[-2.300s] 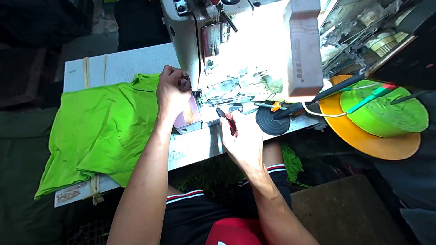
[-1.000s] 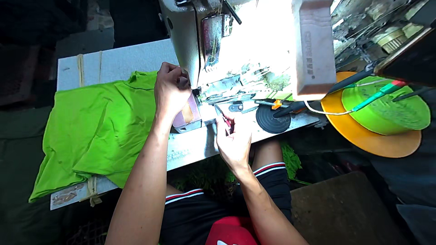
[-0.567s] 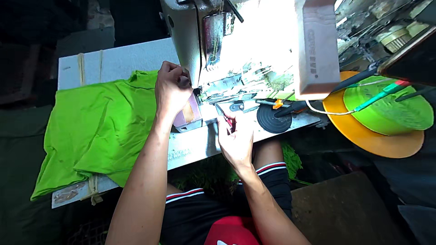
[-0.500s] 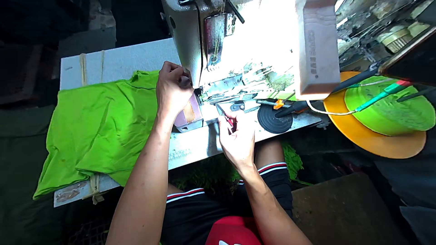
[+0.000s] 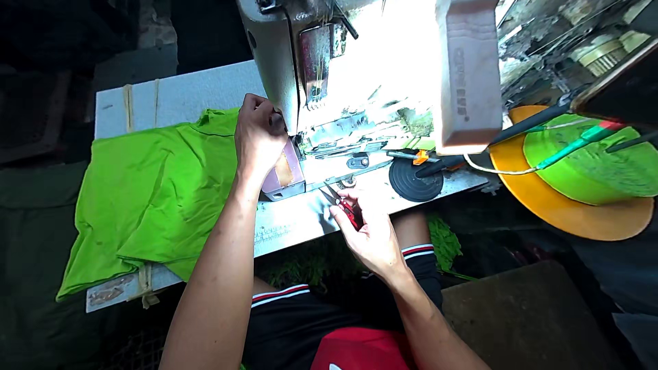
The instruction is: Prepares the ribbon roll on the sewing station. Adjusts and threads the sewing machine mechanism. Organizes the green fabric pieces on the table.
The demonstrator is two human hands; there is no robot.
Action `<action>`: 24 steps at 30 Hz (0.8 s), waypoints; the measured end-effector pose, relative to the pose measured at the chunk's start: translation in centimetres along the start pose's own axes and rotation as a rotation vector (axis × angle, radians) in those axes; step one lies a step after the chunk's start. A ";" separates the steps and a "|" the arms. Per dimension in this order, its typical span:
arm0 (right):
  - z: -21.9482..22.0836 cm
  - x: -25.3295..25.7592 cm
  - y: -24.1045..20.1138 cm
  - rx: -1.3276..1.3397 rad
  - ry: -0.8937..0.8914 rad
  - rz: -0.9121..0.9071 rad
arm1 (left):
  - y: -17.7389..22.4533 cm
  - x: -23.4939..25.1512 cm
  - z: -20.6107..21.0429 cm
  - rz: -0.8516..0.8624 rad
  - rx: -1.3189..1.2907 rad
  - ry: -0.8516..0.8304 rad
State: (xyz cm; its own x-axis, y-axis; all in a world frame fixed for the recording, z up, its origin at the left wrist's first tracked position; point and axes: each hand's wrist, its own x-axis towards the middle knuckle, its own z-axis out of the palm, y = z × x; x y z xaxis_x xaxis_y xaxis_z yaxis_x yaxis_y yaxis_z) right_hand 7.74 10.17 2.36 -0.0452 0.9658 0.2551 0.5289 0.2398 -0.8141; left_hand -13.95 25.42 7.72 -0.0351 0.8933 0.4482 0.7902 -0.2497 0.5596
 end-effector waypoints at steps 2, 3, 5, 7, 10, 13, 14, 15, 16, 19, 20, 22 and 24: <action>0.0 -0.6 0.5 0.014 -0.037 -0.002 | 0.1 0.0 0.0 -0.015 0.006 0.004; 0.0 -0.7 0.6 0.026 -0.053 0.000 | 0.1 0.0 0.0 -0.019 0.011 0.010; -0.1 -1.0 0.7 0.051 -0.083 0.010 | 0.1 0.0 0.1 -0.019 0.018 0.020; -0.2 -1.3 0.8 0.051 -0.103 0.013 | 0.1 0.1 0.1 -0.025 0.022 0.024; -0.2 -1.4 0.8 0.037 -0.105 -0.006 | 0.1 0.3 0.2 -0.039 0.052 0.023; -0.3 -1.7 0.4 0.038 -0.113 -0.039 | 0.1 0.2 0.0 -0.079 0.019 0.048; -0.5 -1.8 0.1 0.044 -0.114 -0.053 | 0.1 0.2 -0.2 -0.090 -0.028 0.078; -0.6 -1.8 -0.2 0.048 -0.109 -0.073 | 0.0 0.3 -0.5 -0.107 -0.091 0.112; -0.8 -1.8 -0.4 0.048 -0.105 -0.093 | 0.0 0.3 -0.8 -0.136 -0.178 0.140; -1.7 -1.3 -1.1 -0.010 -0.055 -0.141 | 0.2 -0.1 -2.2 -0.225 -0.507 0.209; -1.8 -1.0 -1.4 -0.055 -0.025 -0.161 | 0.3 -0.6 -2.8 -0.231 -0.579 0.229; -1.8 0.0 -1.8 -0.164 0.041 -0.204 | 0.7 -1.9 -4.1 -0.212 -0.630 0.278; -1.5 1.2 -2.5 -0.261 0.085 -0.232 | 1.0 -3.5 -5.2 -0.209 -0.641 0.326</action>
State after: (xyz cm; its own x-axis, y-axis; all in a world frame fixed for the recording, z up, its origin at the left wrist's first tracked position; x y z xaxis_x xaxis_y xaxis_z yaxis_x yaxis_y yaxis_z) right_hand 7.63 10.55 5.44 -0.1241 0.8744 0.4691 0.7118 0.4078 -0.5719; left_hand -16.19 20.11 10.38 -0.4040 0.8147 0.4161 0.2389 -0.3451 0.9076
